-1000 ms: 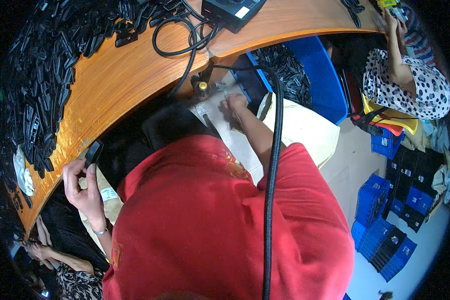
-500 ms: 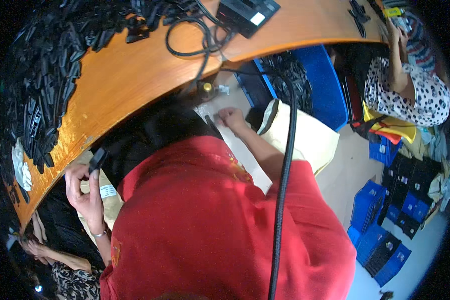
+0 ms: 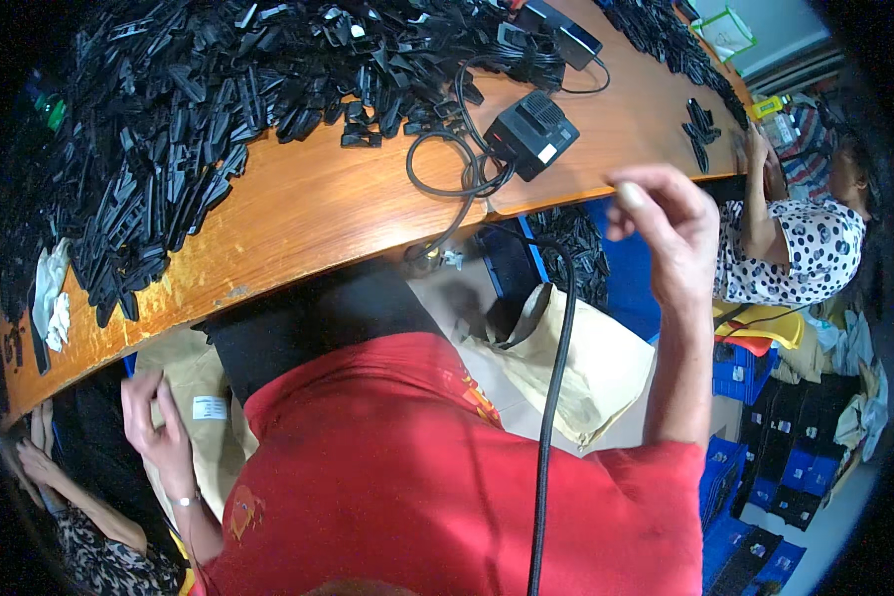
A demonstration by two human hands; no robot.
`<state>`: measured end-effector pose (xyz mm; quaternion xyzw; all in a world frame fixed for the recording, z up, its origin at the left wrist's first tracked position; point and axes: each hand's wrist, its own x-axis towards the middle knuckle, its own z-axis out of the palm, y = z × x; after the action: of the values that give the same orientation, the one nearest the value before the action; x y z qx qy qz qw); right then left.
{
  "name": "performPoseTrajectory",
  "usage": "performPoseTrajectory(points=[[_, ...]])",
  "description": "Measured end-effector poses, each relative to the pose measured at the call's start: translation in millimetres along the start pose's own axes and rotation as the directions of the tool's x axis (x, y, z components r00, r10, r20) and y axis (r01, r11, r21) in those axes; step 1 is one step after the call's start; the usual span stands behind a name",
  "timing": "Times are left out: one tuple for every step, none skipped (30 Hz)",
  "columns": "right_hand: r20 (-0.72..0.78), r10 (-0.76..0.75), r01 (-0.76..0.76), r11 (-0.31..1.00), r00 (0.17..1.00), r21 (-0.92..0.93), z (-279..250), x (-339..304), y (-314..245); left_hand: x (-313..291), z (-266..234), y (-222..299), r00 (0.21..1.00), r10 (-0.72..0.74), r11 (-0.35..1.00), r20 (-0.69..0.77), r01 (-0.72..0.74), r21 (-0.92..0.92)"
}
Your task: The person assembles black plastic components by hand at a workstation.
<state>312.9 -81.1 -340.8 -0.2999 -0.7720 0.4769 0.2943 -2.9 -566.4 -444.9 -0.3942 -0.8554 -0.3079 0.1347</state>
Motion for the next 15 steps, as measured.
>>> performPoseTrajectory(points=[[0.074,-0.04,0.046,0.995,0.996,-0.087,19.9,10.4,-20.2,24.5,10.6,17.7,0.998,0.07,0.997,-0.001,-0.07,-0.041],[0.218,-0.187,0.234,0.948,0.958,-0.214,44.6,25.2,-34.2,48.8,26.5,30.7,0.99,0.144,0.986,-0.003,-0.144,-0.087],[0.377,-0.303,0.425,0.853,0.876,-0.302,68.4,43.1,-46.3,76.7,41.6,46.2,0.967,0.254,0.957,-0.025,-0.255,-0.137],[0.497,-0.313,0.501,0.81,0.809,-0.306,89.7,59.7,-52.2,94.6,58.4,50.8,0.957,0.29,0.935,-0.022,-0.289,-0.204],[0.606,-0.315,0.577,0.76,0.73,-0.3,109.5,74.3,-55.3,113.9,71.7,59.2,0.943,0.333,0.926,-0.022,-0.331,-0.183],[0.658,-0.35,0.665,0.678,0.667,-0.314,124.1,85.0,-53.6,133.7,84.5,70.0,0.922,0.387,0.907,-0.02,-0.384,-0.174],[0.708,-0.378,0.746,0.587,0.597,-0.315,138.7,93.3,-46.1,149.3,97.7,78.0,0.907,0.418,0.89,-0.041,-0.419,-0.179],[0.724,-0.372,0.769,0.541,0.581,-0.34,156.8,98.6,-36.0,158.8,109.5,80.2,0.897,0.438,0.88,-0.063,-0.442,-0.174],[0.73,-0.358,0.779,0.5,0.583,-0.377,167.7,101.4,-30.6,169.0,117.3,83.2,0.889,0.456,0.883,-0.029,-0.457,-0.111],[0.731,-0.336,0.773,0.491,0.594,-0.402,177.6,101.4,-31.8,179.1,125.3,87.2,0.892,0.452,0.886,-0.025,-0.452,-0.103],[0.735,-0.37,0.8,0.455,0.568,-0.39,185.3,105.6,-23.9,187.8,132.5,90.0,0.895,0.445,0.891,-0.019,-0.445,-0.096],[0.756,-0.33,0.808,0.407,0.565,-0.425,191.6,107.3,-20.7,194.6,139.1,91.5,0.896,0.443,0.892,-0.019,-0.443,-0.09],[0.774,-0.29,0.815,0.355,0.563,-0.459,195.9,108.5,-18.7,200.6,144.6,93.5,0.899,0.437,0.897,0.022,-0.434,-0.083],[0.775,-0.293,0.817,0.355,0.559,-0.455,199.9,109.4,-15.0,205.5,149.4,93.7,0.901,0.429,0.902,0.064,-0.424,-0.079],[0.791,-0.305,0.841,0.308,0.53,-0.445,203.4,111.1,-11.1,210.1,155.2,92.6,0.903,0.425,0.904,0.066,-0.42,-0.076]])
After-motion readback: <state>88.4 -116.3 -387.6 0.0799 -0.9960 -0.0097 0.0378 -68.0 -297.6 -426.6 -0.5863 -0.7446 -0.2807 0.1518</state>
